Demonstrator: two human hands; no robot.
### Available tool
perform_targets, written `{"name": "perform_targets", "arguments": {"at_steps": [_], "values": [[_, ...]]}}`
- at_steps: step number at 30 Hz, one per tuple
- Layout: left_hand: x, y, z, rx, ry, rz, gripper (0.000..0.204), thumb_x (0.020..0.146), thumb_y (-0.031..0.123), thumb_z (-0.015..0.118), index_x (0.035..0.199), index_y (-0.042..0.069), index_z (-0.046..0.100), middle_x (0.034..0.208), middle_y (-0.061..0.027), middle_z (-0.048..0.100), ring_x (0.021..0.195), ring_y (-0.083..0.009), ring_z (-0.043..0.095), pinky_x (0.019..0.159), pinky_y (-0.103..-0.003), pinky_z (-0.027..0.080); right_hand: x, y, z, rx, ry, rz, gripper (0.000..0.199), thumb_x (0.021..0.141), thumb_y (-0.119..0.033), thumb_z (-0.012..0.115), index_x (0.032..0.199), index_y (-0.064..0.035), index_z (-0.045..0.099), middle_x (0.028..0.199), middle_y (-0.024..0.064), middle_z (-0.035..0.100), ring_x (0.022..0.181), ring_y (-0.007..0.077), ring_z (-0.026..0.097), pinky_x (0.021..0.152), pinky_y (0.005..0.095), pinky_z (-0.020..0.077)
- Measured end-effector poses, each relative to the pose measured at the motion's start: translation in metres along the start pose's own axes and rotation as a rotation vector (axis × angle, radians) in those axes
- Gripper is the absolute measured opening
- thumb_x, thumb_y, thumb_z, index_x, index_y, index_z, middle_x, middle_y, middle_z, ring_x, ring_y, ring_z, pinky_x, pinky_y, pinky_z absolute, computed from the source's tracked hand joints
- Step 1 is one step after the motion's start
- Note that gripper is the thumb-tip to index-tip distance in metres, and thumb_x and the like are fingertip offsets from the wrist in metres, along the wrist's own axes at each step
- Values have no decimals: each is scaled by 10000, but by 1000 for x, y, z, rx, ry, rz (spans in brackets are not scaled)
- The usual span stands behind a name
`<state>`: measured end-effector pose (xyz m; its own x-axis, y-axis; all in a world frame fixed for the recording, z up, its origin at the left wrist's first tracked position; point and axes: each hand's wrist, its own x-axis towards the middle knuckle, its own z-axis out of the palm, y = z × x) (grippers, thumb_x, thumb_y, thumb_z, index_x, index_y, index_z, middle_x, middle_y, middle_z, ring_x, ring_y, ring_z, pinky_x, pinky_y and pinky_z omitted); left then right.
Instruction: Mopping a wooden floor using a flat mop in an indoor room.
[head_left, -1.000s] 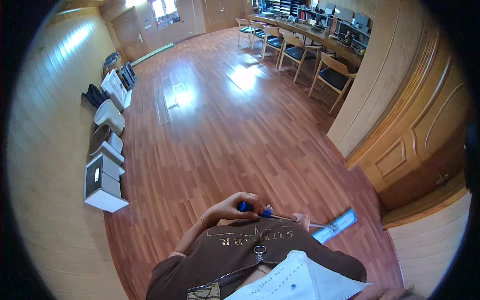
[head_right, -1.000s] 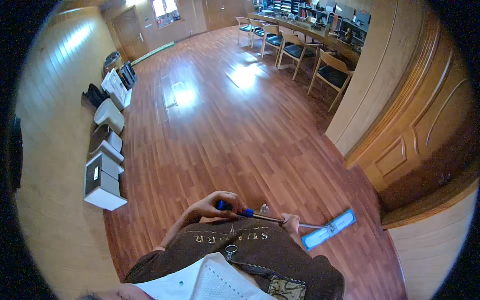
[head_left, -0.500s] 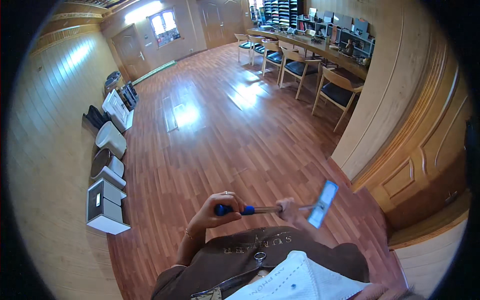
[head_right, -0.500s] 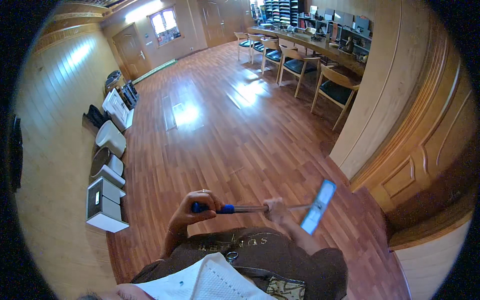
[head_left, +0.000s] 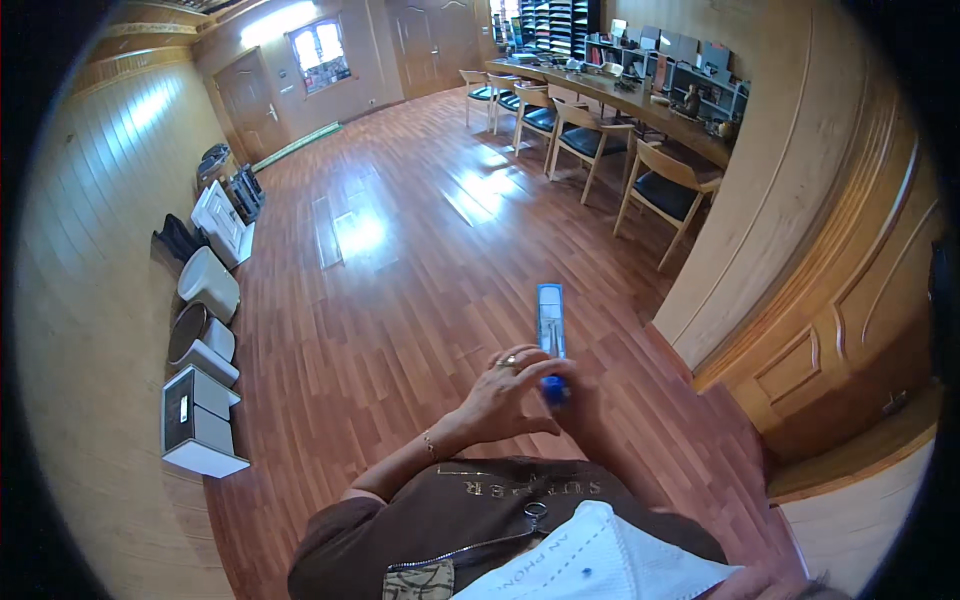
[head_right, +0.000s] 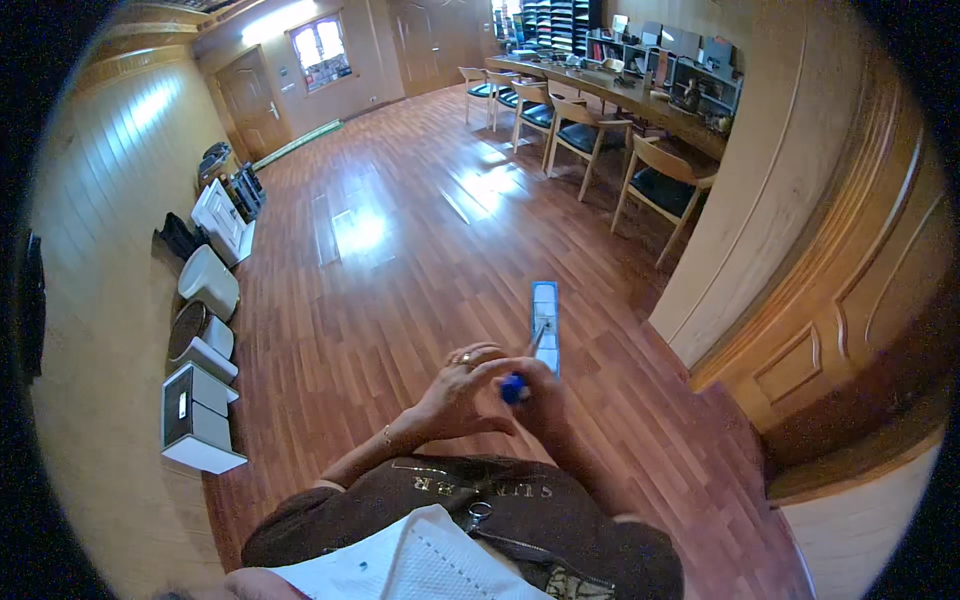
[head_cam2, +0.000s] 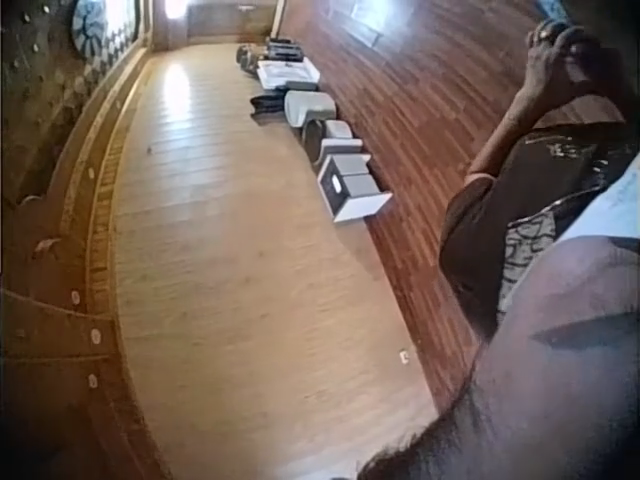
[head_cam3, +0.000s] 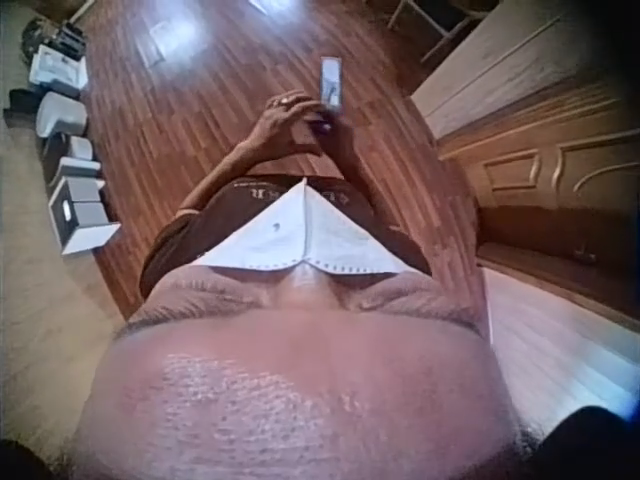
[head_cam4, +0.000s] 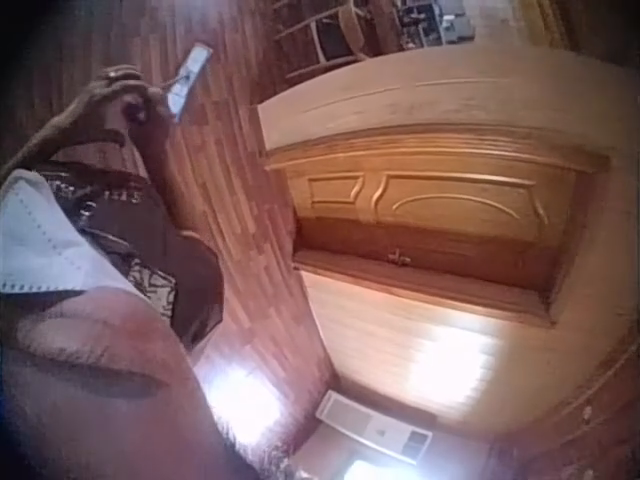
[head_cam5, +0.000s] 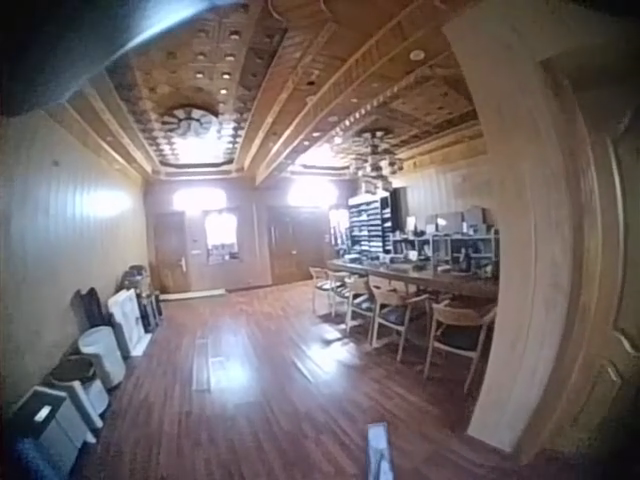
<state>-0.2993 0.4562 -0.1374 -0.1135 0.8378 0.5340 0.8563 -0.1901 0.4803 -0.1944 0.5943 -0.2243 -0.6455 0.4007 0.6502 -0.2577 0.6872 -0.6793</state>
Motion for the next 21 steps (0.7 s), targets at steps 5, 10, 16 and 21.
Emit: {"name": "perform_targets", "arguments": {"at_steps": [5, 10, 16, 21], "values": [[3, -54, 56, -134, -242, -29, 839, 705, 402, 775, 1383, 107, 379, 1329, -195, 461, 1234, -380, 428, 1028, -474, 349, -38, 39, -51, 26, 271, 224, 186, 766, 33, 658, 927, -44, 606, 948, 100, 640, 965, 225, 617, 883, 355, 469], [1, -112, 126, -134, -598, -43, 868, 720, 371, 747, 1428, 137, 302, 1344, -210, 445, 1240, -375, 430, 998, -485, 391, -78, 9, -82, 162, 295, 394, 182, 751, 72, 657, 857, -47, 570, 965, 92, 621, 1052, 225, 568, 944, 361, 417], [11, -86, 178, 40, -626, 168, 1008, 659, 465, 749, 1476, 206, 217, 1470, -198, 280, 1336, -451, 258, 986, -585, 331, -117, -90, -110, 48, 206, 444, 163, 737, -13, 716, 847, -14, 596, 925, 124, 637, 1038, 292, 588, 941, 424, 428], [60, -17, 125, -45, -369, 518, 1073, 566, 466, 824, 1466, 272, 273, 1541, -131, 154, 1412, -401, 95, 1000, -631, 217, -95, -174, -110, 144, 553, 309, 253, 773, -182, 734, 888, -14, 583, 856, 130, 630, 889, 296, 608, 838, 450, 482]]}}
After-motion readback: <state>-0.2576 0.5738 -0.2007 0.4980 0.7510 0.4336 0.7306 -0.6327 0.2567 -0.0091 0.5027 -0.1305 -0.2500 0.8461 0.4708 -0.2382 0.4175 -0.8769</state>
